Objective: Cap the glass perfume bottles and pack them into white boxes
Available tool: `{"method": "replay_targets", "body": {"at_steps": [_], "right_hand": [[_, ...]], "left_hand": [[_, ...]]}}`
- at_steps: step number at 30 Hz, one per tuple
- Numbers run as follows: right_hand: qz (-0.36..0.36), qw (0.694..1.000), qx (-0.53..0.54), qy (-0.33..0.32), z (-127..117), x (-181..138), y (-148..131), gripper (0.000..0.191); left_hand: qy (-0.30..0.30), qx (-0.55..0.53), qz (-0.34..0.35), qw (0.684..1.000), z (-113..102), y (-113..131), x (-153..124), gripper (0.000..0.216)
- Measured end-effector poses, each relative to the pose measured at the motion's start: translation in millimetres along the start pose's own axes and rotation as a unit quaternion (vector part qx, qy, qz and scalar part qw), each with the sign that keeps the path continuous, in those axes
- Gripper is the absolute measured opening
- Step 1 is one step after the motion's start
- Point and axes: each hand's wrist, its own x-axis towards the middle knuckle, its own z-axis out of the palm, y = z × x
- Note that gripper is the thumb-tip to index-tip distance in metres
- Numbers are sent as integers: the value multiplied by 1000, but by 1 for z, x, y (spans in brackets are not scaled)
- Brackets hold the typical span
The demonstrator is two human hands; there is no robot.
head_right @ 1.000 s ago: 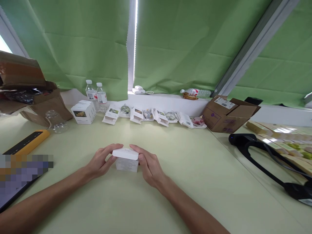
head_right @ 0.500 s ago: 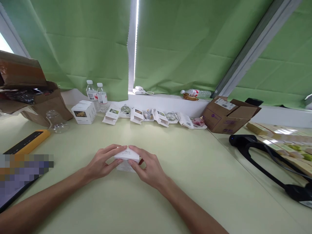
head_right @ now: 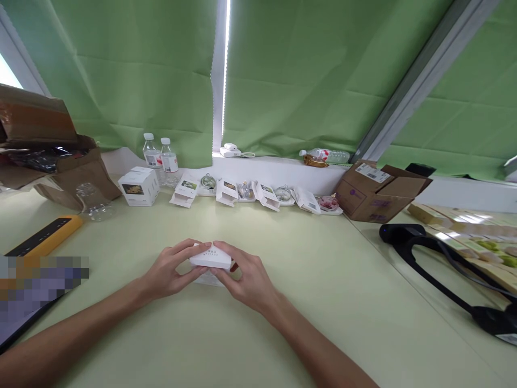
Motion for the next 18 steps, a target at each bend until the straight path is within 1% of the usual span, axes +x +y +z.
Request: {"method": "replay_targets", "body": {"at_steps": [4, 9, 18], "right_hand": [[-1, 1000, -8, 1, 0, 0, 2, 46], [-4, 1000, -19, -9, 0, -2, 5, 47], [6, 999, -27, -21, -2, -3, 1, 42]], "left_hand": [[-1, 2, -2, 1000, 1, 0, -1, 48], [8, 8, 4, 1000, 0, 0, -2, 44], [8, -3, 4, 1000, 0, -3, -2, 40]]}}
